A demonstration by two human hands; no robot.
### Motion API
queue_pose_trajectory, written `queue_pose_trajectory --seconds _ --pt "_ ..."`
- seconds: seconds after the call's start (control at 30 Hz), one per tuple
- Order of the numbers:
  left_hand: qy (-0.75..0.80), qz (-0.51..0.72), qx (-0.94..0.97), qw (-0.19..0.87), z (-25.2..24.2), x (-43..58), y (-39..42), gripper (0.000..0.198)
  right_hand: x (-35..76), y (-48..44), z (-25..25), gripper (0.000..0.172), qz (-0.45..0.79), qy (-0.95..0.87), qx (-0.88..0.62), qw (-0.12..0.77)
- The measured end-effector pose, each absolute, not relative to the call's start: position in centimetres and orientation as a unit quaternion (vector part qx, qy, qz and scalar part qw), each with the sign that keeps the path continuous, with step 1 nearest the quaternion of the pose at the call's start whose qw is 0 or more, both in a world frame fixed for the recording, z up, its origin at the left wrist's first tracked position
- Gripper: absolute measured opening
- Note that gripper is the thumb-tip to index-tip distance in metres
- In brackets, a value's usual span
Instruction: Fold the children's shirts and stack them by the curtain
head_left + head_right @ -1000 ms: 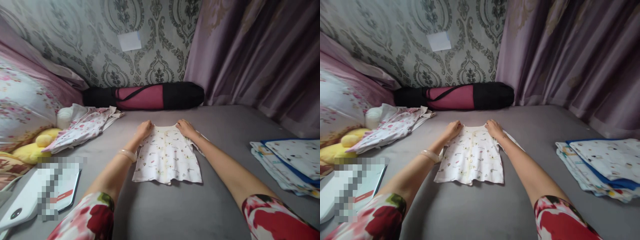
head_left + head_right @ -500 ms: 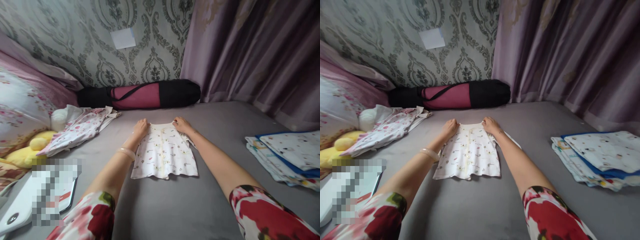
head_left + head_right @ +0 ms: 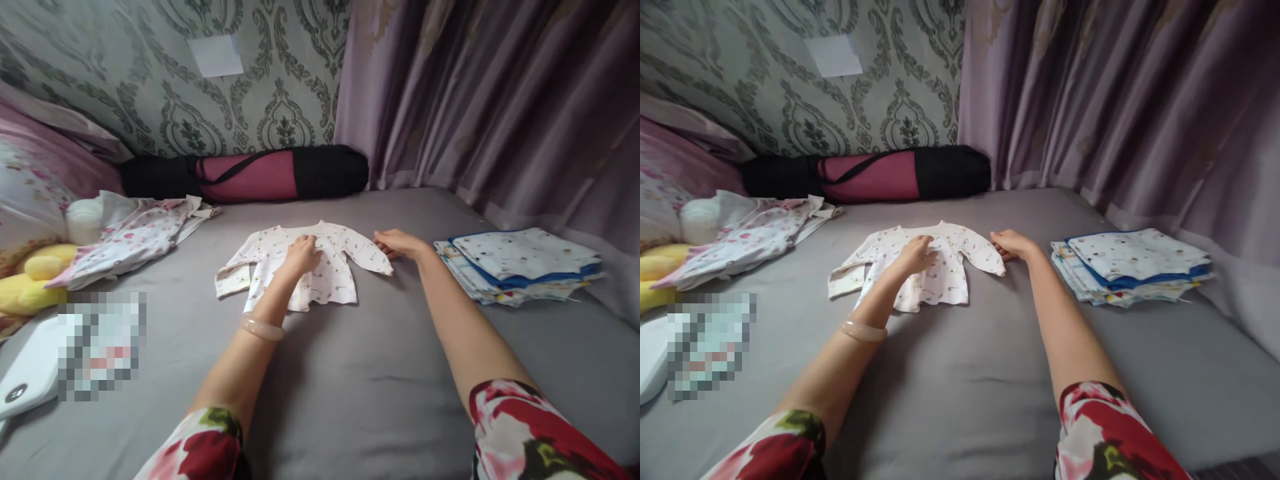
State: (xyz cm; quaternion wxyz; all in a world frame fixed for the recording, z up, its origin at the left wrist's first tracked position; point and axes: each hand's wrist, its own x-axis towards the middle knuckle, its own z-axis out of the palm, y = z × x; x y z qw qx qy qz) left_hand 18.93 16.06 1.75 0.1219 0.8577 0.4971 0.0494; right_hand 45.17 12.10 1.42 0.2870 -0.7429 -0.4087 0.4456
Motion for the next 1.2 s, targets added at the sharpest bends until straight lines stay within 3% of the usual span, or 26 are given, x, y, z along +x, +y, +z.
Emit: queue_pose_trajectory --seconds 0.27,0.43,0.57,0.7,0.97,1.1,1.2 --pt "0.429 0.110 0.886 0.136 -0.5 23.0 13.0 0.026 46.4 9.7 0.2 0.019 0.464 -0.411 -0.721 0.309" --pt "0.456 0.126 0.872 0.128 -2.3 23.7 12.4 0.035 47.6 9.9 -0.3 0.012 0.416 -0.447 -0.719 0.332" --pt "0.462 0.113 0.870 0.128 -2.6 23.9 12.2 0.042 49.1 10.5 -0.8 0.019 0.257 -0.457 -0.772 0.359" --pt "0.464 0.096 0.872 0.126 -2.5 24.0 12.1 0.048 50.6 11.0 -1.8 0.024 0.113 -0.480 -0.814 0.307" --pt "0.458 0.088 0.876 0.124 -2.6 23.7 11.9 0.048 50.2 10.4 -1.5 0.060 0.245 -0.450 -0.799 0.315" --pt "0.455 0.089 0.877 0.124 -2.5 23.7 11.7 0.047 50.9 10.2 -1.3 0.061 0.218 -0.490 -0.777 0.328" --pt "0.457 0.092 0.876 0.125 -2.5 23.7 11.7 0.046 51.8 10.3 -1.7 0.058 0.171 -0.506 -0.794 0.290"
